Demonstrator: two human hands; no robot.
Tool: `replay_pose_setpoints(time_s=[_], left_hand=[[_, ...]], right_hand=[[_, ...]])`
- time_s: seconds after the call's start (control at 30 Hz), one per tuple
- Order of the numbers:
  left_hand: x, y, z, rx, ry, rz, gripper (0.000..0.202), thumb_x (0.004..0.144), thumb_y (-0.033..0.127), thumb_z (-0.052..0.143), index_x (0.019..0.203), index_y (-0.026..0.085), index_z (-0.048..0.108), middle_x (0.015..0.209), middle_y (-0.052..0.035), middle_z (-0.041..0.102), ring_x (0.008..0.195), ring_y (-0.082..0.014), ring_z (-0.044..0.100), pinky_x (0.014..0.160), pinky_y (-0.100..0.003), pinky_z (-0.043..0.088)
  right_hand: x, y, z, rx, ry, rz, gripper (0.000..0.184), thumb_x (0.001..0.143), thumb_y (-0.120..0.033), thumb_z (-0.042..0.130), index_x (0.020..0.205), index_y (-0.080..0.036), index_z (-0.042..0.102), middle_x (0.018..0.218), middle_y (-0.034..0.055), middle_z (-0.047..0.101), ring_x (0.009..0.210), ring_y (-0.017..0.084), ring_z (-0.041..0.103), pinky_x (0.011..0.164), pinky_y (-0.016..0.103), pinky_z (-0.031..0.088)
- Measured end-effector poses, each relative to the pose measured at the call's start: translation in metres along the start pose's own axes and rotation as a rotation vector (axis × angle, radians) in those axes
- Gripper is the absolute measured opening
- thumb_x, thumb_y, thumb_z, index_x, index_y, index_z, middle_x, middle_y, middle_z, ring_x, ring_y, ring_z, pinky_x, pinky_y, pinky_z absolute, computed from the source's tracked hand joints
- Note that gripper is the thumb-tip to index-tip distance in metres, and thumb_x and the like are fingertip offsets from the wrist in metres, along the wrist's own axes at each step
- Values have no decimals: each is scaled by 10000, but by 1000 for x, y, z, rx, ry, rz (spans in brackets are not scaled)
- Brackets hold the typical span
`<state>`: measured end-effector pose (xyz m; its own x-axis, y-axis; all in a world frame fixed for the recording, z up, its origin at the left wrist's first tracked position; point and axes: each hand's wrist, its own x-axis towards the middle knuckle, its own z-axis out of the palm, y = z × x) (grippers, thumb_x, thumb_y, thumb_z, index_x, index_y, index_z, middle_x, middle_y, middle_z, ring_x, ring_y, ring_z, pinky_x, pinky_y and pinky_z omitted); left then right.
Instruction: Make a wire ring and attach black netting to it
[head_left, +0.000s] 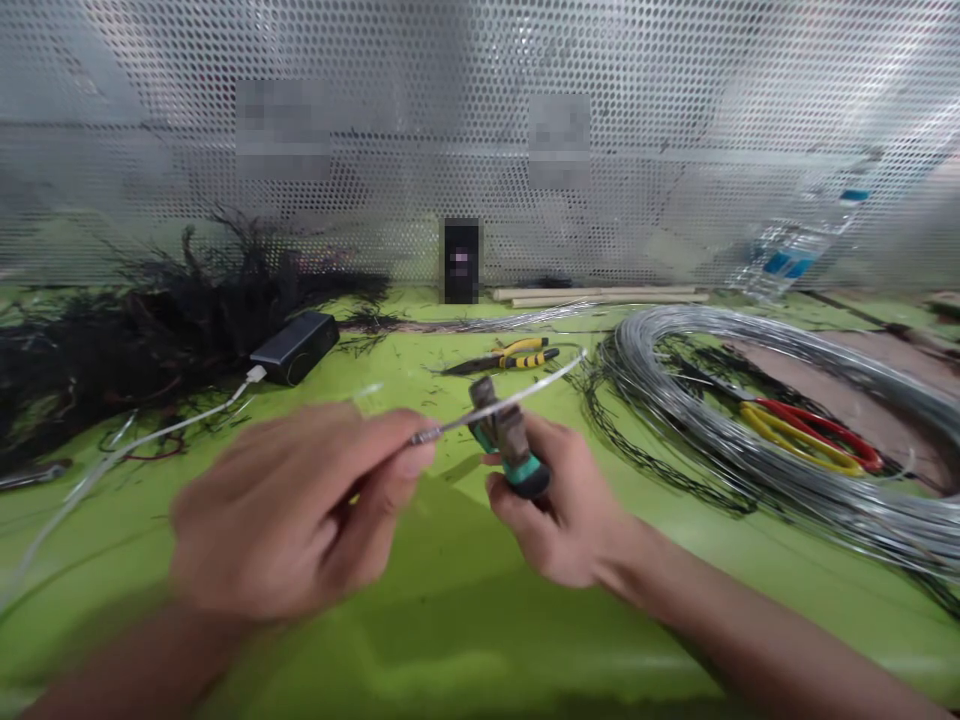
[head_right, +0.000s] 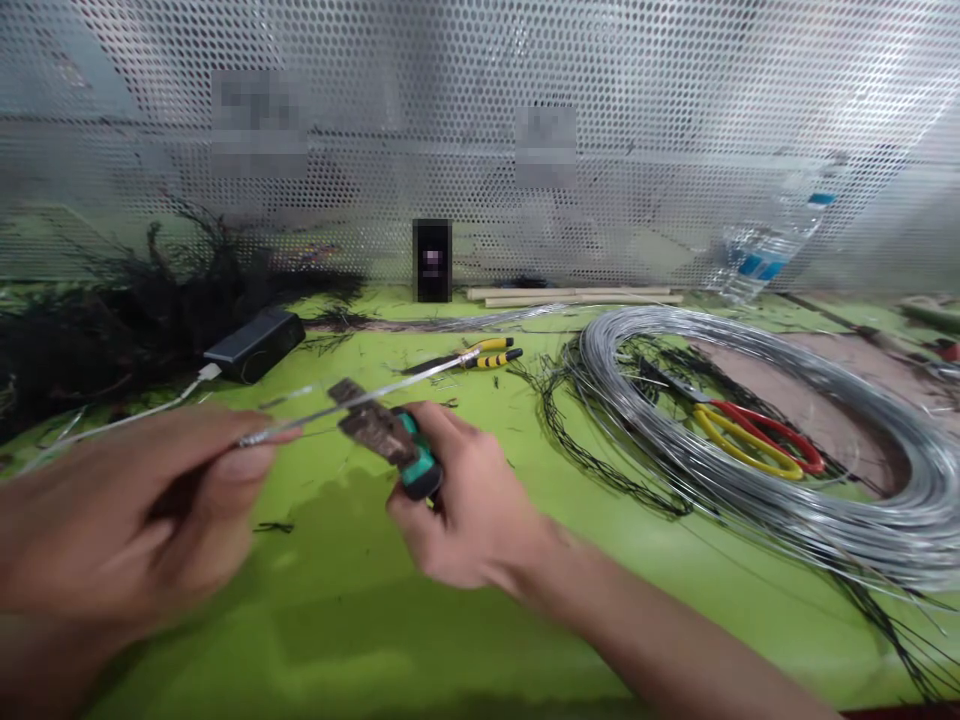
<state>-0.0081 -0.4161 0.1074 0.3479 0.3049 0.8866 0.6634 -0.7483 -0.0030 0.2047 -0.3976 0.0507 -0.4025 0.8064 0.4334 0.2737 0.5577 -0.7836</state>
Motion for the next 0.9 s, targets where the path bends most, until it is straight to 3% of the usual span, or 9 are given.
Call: replay_pose_setpoints(time_s=[0.07, 0.13, 0.27, 0.33, 0.73, 0.9], left_hand=[[3, -1, 0, -1, -44, 156, 140, 983, 145, 610, 909, 168, 727, 572, 19, 606, 466, -97, 522, 488, -254, 446], [5, -2, 2, -30, -32, 222, 114, 965, 132, 631, 891, 135, 717, 563, 12, 585, 454, -98, 506, 473, -265, 435], [1, 1, 10, -82, 49, 243, 48, 933, 106, 673, 894, 112, 700, 569, 21, 563, 488, -111, 516, 502, -281, 458], [-1, 3, 11, -98, 37, 247, 74, 944, 106, 661, 883, 114, 702, 564, 22, 561, 479, -111, 518, 498, -280, 460], [-2, 7, 10, -162, 25, 267, 195, 994, 157, 592, 815, 132, 666, 515, 7, 571, 434, -106, 499, 455, -268, 477], [-1, 10, 9, -138, -7, 255, 168, 990, 168, 561, 854, 174, 659, 494, 10, 599, 407, -126, 535, 454, -285, 522]], right_hand=[[-2, 3, 3, -65, 43, -93, 246, 718, -190, 543, 962, -211, 521, 682, -53, 419, 553, 135, 433, 465, 293, 377], [-2, 7, 6, -101, 90, -147, 370, 695, -196, 542, 1065, -195, 532, 718, -34, 460, 594, 161, 482, 488, 316, 415], [1, 12, 7, -224, 193, -315, 433, 717, -249, 533, 1147, -200, 516, 862, 49, 580, 764, 237, 613, 583, 395, 541], [3, 13, 6, -267, 234, -371, 444, 718, -267, 531, 1158, -215, 510, 926, 75, 613, 832, 264, 646, 633, 431, 581], [7, 20, 7, -337, 268, -471, 401, 688, -322, 516, 1079, -238, 496, 906, 67, 633, 813, 263, 668, 669, 435, 616], [7, 14, 4, -377, 254, -448, 395, 669, -300, 517, 1059, -239, 487, 874, 61, 624, 753, 248, 655, 599, 395, 581]])
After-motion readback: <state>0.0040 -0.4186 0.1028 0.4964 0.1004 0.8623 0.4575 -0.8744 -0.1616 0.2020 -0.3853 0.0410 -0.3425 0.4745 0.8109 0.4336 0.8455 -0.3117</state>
